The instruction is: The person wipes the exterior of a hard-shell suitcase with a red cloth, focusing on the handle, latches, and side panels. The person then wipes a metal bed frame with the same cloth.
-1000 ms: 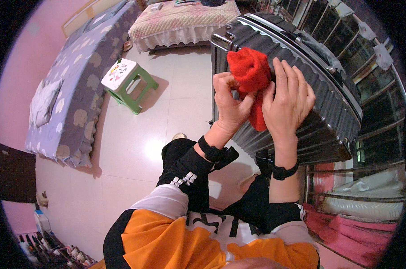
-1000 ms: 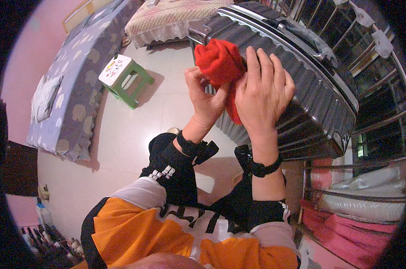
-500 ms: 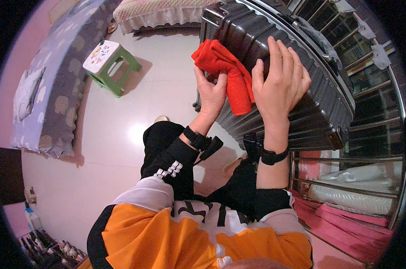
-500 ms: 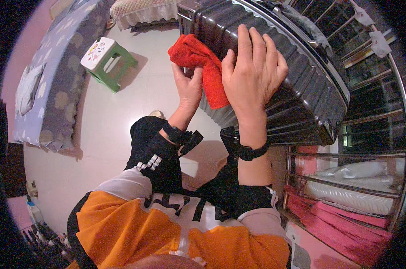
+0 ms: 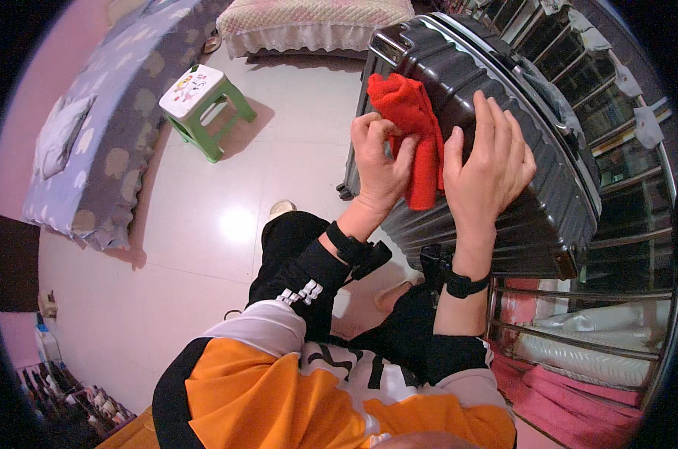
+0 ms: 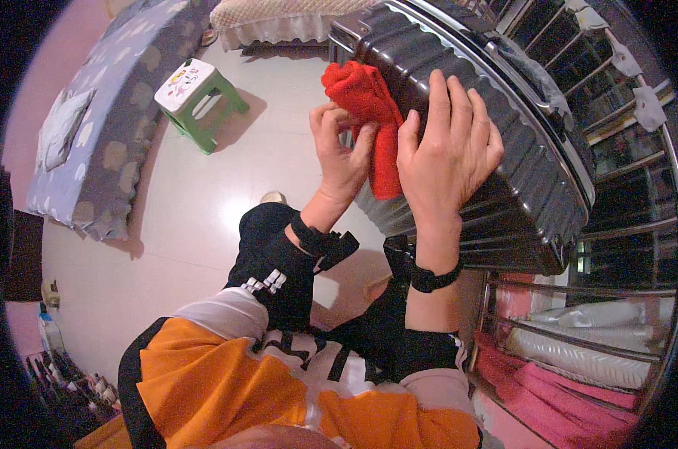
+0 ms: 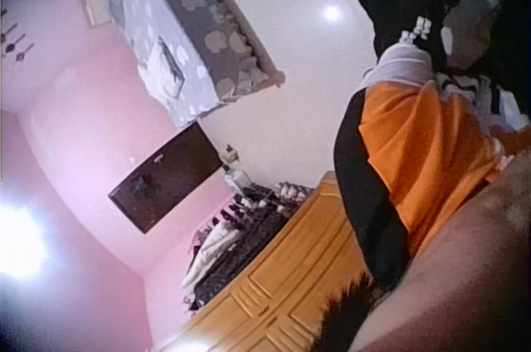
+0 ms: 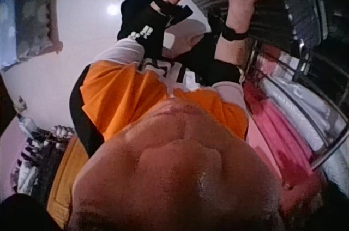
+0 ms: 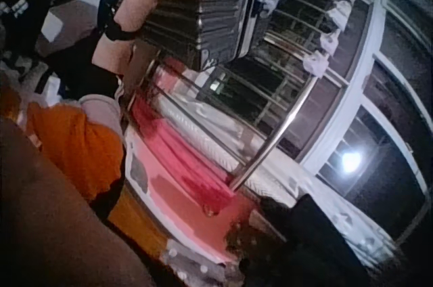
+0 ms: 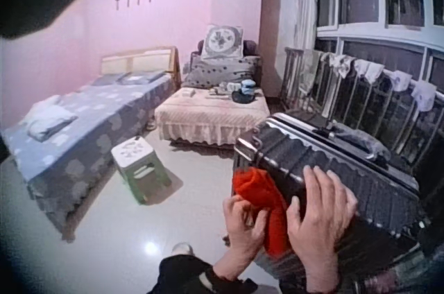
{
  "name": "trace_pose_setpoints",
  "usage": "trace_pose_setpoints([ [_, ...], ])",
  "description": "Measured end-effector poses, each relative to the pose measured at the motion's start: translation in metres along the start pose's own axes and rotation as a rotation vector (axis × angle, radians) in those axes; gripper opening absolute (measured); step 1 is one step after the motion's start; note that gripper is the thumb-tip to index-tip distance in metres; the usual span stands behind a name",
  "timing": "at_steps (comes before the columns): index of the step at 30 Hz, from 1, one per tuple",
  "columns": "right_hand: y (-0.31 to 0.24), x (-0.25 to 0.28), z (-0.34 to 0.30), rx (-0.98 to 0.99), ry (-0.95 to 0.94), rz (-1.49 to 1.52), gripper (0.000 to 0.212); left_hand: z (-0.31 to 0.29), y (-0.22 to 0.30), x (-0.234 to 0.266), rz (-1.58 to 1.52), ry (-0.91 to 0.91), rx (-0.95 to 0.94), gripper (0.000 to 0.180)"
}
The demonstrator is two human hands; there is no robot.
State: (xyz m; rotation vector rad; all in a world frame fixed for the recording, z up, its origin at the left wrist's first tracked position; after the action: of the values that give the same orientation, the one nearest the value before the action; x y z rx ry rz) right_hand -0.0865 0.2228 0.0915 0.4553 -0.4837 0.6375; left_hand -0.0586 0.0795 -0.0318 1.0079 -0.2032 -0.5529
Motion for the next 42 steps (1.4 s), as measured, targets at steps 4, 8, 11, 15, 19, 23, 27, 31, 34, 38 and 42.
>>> trace_pose_setpoints([
  [4,0.000,0.000,0.000,-0.003,-0.017,-0.003,0.053,-0.014,0.007,-0.009,0.104,0.000,-0.107,0.058],
  [8,0.000,-0.001,-0.001,-0.007,-0.015,-0.025,0.051,-0.021,0.000,-0.018,0.176,-0.048,-0.079,0.079],
  [11,0.000,-0.001,-0.001,-0.004,-0.013,-0.009,0.050,-0.015,-0.007,-0.021,0.199,-0.026,-0.098,0.080],
  [15,-0.003,-0.003,0.000,0.029,-0.028,-0.018,0.052,-0.003,-0.028,-0.025,-0.029,-0.030,-0.005,0.078],
  [19,-0.004,-0.005,0.003,0.034,-0.038,0.004,0.054,0.003,-0.041,-0.030,-0.091,-0.028,0.073,0.076],
  [23,-0.005,-0.005,0.005,0.021,-0.049,0.008,0.055,0.001,-0.040,-0.030,-0.177,-0.048,0.198,0.069],
  [27,-0.005,-0.007,0.007,-0.008,-0.102,-0.027,0.053,-0.010,-0.016,-0.024,-0.117,-0.153,0.246,0.056],
  [31,-0.005,-0.006,0.008,-0.013,-0.090,-0.013,0.053,-0.018,0.009,-0.026,-0.184,-0.242,0.177,0.060],
  [34,-0.005,-0.006,0.007,-0.007,-0.083,-0.006,0.053,-0.015,0.012,-0.029,-0.117,-0.198,0.076,0.067],
  [38,-0.006,-0.006,0.006,-0.004,-0.075,0.001,0.056,-0.018,-0.024,-0.039,-0.255,-0.188,0.229,0.071],
  [42,-0.005,-0.006,0.007,-0.005,-0.084,-0.005,0.058,-0.031,-0.069,-0.034,-0.209,-0.083,0.330,0.067],
])
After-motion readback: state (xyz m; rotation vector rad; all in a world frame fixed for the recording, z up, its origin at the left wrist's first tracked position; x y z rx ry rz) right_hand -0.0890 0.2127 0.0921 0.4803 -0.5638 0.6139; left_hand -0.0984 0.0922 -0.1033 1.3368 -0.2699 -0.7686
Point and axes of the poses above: each hand's wrist, its own z-axis towards the middle knuckle, its own x-axis out of the back of the hand, y = z × x, the point moved 8 cm from there along z, towards the middle knuckle, and after that the axes turned 11 degrees about x, right-handed, at the moved point
